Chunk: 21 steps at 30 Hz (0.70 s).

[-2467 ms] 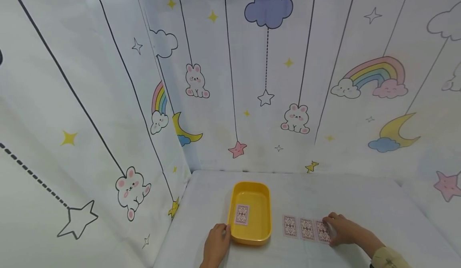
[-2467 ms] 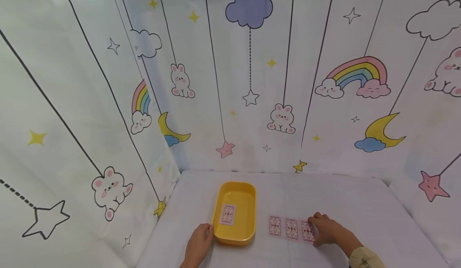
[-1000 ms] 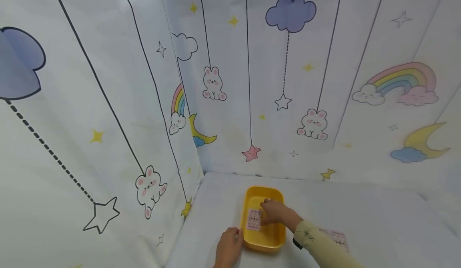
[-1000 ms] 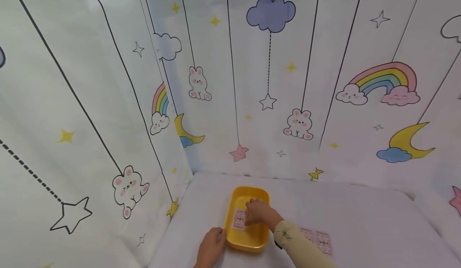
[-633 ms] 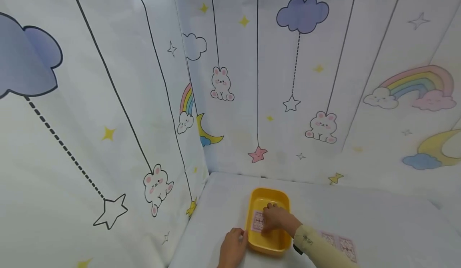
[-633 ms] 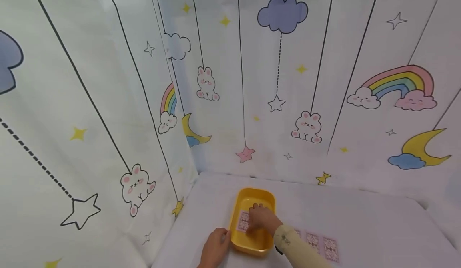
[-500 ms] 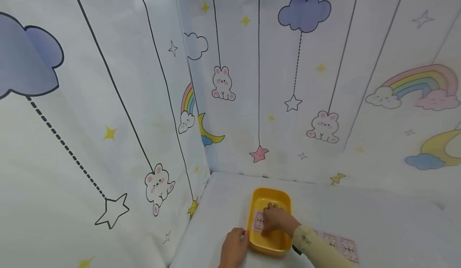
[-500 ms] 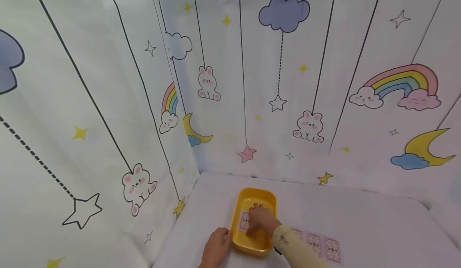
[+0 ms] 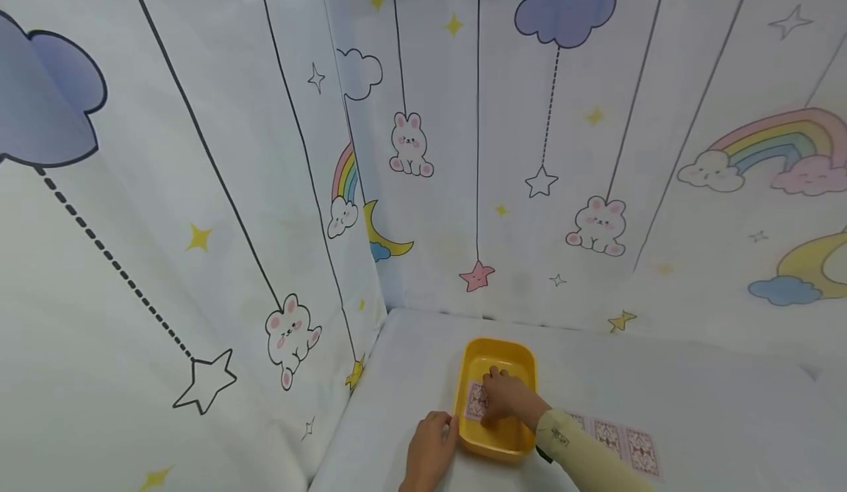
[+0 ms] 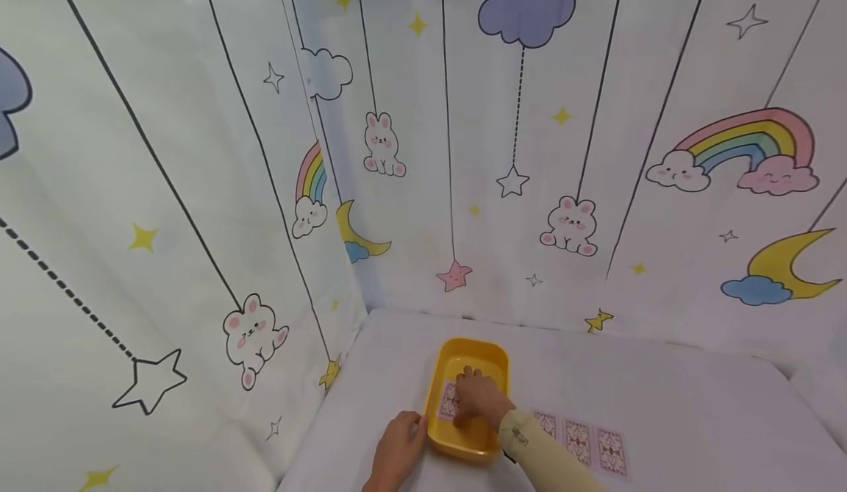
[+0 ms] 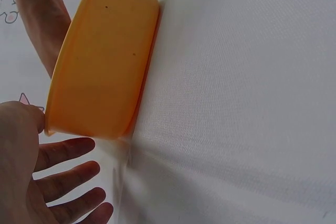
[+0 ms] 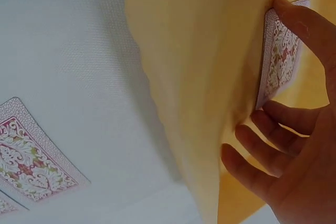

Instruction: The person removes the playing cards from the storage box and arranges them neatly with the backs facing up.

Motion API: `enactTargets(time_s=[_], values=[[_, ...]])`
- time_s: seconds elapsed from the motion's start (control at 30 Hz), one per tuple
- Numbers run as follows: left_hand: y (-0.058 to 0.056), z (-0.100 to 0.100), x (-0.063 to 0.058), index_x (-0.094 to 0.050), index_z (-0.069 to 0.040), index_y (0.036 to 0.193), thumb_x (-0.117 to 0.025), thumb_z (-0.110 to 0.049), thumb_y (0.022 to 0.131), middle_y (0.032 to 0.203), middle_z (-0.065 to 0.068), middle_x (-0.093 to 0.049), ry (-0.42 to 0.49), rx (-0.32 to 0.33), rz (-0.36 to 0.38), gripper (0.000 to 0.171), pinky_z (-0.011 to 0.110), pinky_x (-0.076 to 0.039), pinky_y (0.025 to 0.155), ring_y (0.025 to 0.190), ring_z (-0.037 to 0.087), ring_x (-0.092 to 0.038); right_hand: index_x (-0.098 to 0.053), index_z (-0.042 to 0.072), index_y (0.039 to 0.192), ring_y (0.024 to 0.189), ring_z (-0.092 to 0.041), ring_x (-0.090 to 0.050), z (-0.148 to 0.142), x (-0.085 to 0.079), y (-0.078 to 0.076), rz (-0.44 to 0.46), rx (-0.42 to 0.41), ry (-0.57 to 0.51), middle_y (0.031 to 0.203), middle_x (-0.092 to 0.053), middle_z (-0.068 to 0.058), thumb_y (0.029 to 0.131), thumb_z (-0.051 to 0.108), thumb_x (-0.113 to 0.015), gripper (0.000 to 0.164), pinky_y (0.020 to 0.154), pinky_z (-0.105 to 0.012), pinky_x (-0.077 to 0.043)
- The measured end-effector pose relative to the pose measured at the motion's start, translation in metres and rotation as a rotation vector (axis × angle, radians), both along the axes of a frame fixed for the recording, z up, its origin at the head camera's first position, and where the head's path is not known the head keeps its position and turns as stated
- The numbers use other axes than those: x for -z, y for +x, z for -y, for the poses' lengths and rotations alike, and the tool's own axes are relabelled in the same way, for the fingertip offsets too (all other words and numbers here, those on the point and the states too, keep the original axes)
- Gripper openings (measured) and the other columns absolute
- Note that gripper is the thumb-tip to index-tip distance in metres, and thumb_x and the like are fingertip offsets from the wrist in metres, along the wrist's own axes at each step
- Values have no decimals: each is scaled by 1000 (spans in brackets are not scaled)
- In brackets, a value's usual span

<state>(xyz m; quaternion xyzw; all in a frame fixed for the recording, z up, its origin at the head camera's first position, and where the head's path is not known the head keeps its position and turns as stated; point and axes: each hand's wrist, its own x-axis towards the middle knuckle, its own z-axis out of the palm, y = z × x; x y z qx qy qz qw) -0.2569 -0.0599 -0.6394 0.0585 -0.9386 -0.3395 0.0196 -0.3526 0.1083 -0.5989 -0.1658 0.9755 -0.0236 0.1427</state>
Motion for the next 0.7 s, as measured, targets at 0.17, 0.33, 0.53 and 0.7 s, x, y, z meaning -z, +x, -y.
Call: enactTargets(time_s=[0.17, 0.33, 0.53, 0.7], values=[[2, -1, -1, -70, -20, 90, -57, -39, 101, 105, -1, -70, -2, 3, -29, 26, 43, -57, 87, 97, 18, -66, -62, 3, 124, 101, -28, -56, -1, 2, 0, -21, -13, 8, 120, -58, -14, 69, 46, -90, 75, 97, -47, -55], [5, 0, -3, -71, -19, 90, -58, -38, 101, 104, 0, -71, 4, 15, -76, 26, 43, -57, 87, 96, 19, -66, -62, 5, 124, 101, -28, -57, -6, 2, 1, -45, -34, 0, 118, -59, -13, 69, 46, -89, 74, 95, -47, -55], [7, 0, -2, -71, -19, 89, -59, -36, 100, 104, 0, -71, -2, 23, -111, 24, 43, -57, 86, 96, 20, -66, -61, 5, 124, 100, -28, -56, -16, -3, 1, -45, -62, -58, 113, -60, -10, 69, 44, -90, 73, 96, -51, -53], [8, -1, -1, -71, -18, 89, -60, -34, 99, 103, 0, -71, -16, 13, -125, 22, 43, -57, 85, 95, 20, -66, -62, 5, 123, 99, -28, -56, -21, -15, 4, -42, -73, -102, 111, -62, -9, 69, 46, -90, 74, 98, -52, -52]])
